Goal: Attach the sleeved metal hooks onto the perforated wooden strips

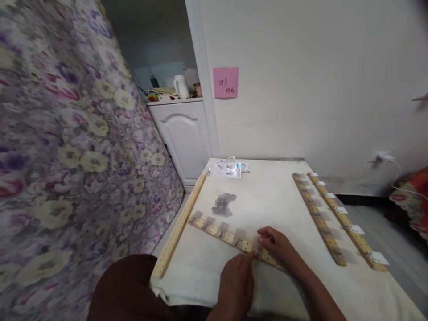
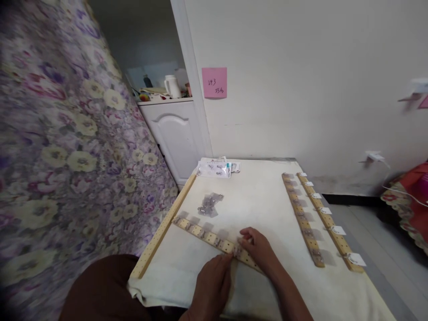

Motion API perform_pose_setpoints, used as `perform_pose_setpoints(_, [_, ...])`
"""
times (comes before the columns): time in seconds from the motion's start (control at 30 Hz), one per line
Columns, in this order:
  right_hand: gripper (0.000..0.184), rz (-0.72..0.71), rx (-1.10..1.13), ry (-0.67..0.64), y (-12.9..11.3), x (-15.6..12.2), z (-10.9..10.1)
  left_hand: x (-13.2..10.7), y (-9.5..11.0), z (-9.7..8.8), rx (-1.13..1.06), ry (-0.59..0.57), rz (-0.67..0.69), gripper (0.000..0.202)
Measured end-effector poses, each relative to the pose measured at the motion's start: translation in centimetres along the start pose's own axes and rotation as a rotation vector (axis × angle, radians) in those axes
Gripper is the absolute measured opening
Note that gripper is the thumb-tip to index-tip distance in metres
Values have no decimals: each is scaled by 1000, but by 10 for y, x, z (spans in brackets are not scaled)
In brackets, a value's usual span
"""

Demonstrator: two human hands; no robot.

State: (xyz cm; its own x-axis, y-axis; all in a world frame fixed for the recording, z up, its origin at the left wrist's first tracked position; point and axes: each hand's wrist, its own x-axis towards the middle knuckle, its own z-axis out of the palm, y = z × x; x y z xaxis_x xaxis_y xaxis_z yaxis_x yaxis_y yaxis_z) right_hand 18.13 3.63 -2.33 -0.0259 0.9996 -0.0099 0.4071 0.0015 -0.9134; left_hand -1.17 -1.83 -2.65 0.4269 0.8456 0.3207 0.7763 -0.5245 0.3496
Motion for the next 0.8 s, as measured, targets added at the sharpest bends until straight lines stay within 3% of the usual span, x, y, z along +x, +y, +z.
perform_pose_setpoints(0.13, [28, 11, -20, 67, 1, -2, -17, -4, -6, 4, -14, 76, 42, 38])
perform_pose_setpoints(0.23, [26, 13, -26, 67, 2, -3, -23, -3, -7, 3, -31, 33, 33, 40])
perform_pose_setpoints(0.43, [21, 31, -48, 2, 0, -2, -6, 0, -2, 0, 5, -61, -4, 46])
perform_pose_setpoints(0.8, [24, 179, -281, 48, -15, -1, 7, 4, 2, -2, 56, -139, -26, 48])
